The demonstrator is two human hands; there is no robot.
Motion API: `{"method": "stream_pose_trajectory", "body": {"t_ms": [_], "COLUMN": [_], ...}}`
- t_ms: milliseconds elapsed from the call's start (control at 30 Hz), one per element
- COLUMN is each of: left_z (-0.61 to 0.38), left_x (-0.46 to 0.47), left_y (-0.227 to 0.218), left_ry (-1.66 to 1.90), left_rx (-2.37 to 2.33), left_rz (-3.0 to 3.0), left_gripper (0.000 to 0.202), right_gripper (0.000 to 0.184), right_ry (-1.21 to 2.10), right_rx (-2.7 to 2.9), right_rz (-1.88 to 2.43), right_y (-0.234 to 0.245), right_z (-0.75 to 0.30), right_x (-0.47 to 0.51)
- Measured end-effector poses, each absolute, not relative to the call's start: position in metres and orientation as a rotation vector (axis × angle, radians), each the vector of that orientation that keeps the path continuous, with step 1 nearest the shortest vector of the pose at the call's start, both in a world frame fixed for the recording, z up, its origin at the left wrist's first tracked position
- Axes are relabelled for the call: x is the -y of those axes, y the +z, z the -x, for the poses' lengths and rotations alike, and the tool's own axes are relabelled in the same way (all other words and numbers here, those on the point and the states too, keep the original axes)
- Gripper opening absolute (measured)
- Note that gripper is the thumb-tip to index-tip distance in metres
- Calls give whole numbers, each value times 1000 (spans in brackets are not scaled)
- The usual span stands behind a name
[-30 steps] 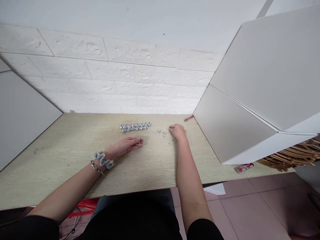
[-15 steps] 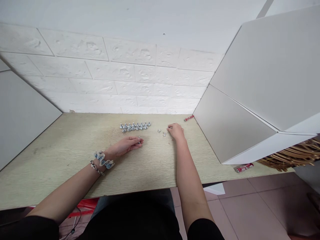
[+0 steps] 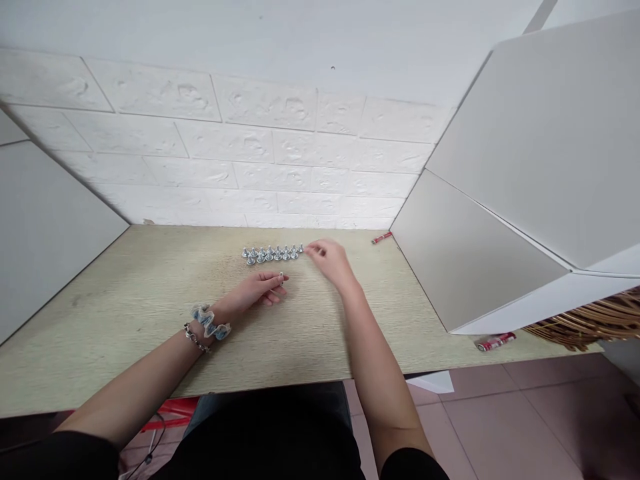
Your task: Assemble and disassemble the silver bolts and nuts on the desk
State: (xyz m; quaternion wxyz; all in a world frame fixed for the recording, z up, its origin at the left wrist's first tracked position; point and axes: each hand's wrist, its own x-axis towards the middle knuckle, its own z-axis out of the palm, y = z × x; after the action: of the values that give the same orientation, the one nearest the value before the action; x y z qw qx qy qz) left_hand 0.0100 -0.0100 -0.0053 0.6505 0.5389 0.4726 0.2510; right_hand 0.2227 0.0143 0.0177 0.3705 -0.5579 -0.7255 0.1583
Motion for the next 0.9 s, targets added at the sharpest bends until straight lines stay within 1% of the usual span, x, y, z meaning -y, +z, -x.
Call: {"method": "stream_pose_trajectory", "body": {"t_ms": [67, 133, 233, 433, 533, 600, 667, 767, 833, 900], "left_z": [-11, -12, -12, -11, -11, -12, -12, -12, -11, -11], "left_x": [10, 9, 6, 7, 8, 7, 7, 6, 6, 6], "left_y": [-5, -7, -10, -10, -9, -9, -10, -11, -11, -10], "left_ry": [588, 596, 593, 568, 554, 553, 538, 507, 504, 505], "left_rx": [-1053, -1030, -1024, -1036, -1061, -1101, -1137, -1147, -1135, -1125], "left_rz": [-1291, -1351, -1413, -1527, -1523, -1498, -1486, -1497, -1506, -1509], "left_gripper": [41, 37, 34, 36, 46, 56, 58, 48, 43, 42], "right_gripper": [20, 18, 18, 15, 14, 14, 14, 10, 9, 10], "right_ry": [581, 627, 652, 712, 705, 637, 502, 333, 365, 445], "right_rx": [2057, 2184, 2229, 2216, 2156, 2038, 1878, 1785, 1797, 1840], "right_rz": [1310, 1283, 1306, 1347, 1399, 1493, 1659, 1900, 2038, 2131], "right_y": [21, 21, 20, 27, 32, 34, 34, 29, 26, 24], "right_z": [-201, -188, -181, -183, -196, -215, -239, -269, -279, -280], "right_x": [-5, 1, 6, 10, 7, 2, -3, -8, -9, -9]}}
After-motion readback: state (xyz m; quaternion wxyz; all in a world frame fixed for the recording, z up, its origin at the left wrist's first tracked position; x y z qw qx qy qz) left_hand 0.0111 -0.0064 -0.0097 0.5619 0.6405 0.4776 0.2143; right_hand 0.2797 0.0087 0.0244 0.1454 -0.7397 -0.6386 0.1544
